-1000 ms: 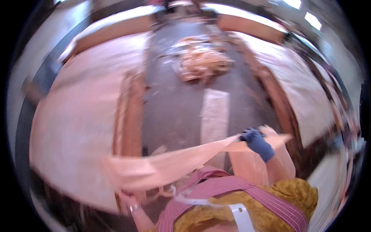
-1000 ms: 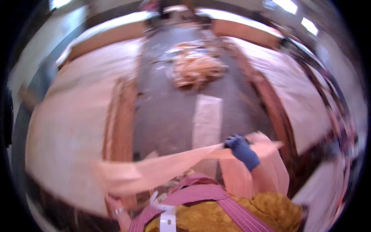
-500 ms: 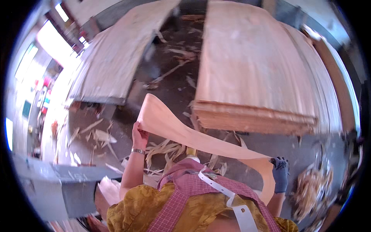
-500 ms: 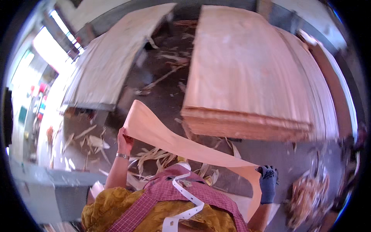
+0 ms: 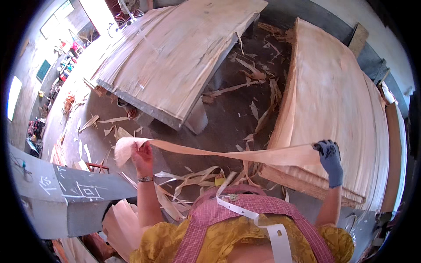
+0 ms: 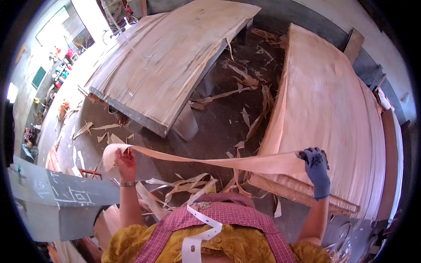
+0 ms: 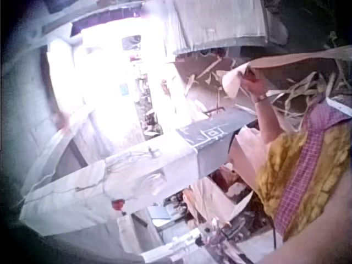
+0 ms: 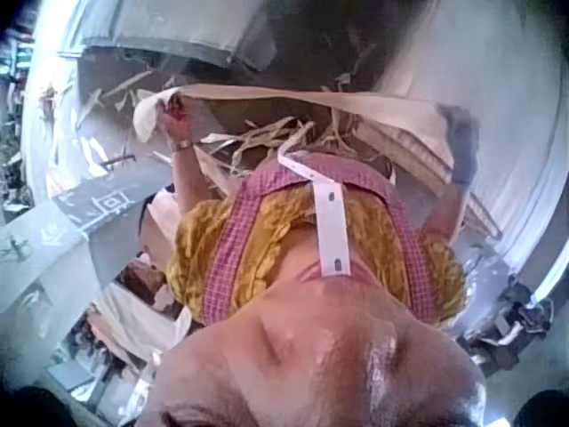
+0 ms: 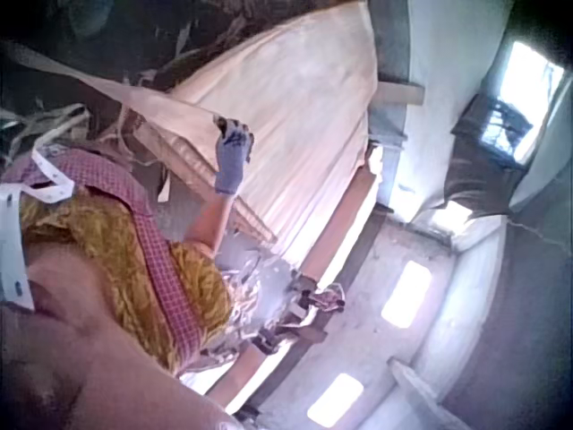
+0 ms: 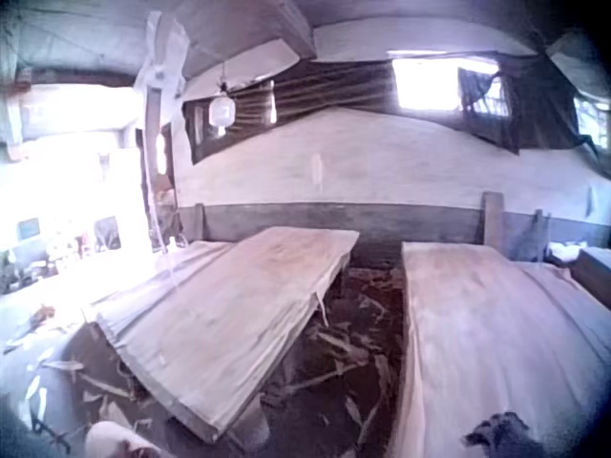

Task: The person uses a utility knife to cut thin strips from a sheet of wood veneer, handling the material by hand and placing the scraps to the side.

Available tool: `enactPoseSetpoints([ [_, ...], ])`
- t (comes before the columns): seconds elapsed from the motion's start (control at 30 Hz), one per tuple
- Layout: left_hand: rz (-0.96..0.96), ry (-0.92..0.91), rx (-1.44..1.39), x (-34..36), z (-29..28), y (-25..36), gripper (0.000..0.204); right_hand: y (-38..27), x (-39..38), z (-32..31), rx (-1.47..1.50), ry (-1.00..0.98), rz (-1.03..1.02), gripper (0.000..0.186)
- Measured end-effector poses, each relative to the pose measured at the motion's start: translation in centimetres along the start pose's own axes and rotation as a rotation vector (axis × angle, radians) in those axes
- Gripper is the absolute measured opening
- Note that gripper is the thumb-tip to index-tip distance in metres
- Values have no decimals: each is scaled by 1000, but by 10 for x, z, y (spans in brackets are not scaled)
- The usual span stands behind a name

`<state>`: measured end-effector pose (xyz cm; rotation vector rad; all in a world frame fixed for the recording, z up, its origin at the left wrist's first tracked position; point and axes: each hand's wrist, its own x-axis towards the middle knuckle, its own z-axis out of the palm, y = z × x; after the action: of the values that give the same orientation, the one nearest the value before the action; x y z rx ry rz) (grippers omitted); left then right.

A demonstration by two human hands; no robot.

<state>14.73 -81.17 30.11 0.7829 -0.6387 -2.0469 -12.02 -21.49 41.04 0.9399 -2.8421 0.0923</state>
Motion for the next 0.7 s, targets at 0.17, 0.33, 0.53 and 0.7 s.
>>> enactPoseSetpoints([
  [0.17,34,-74,45,87,36,21,18,12,122,22,-12,112,-116,11],
  [0.33,91,-16,91,153,83,20,17,36,257,52,88,28,-137,17],
  [0.53,132,17,150,233,147,-17,19,87,441,112,39,91,-360,16],
  [0.7,166,162,107,295,197,-49,21,124,625,186,91,118,-537,15],
])
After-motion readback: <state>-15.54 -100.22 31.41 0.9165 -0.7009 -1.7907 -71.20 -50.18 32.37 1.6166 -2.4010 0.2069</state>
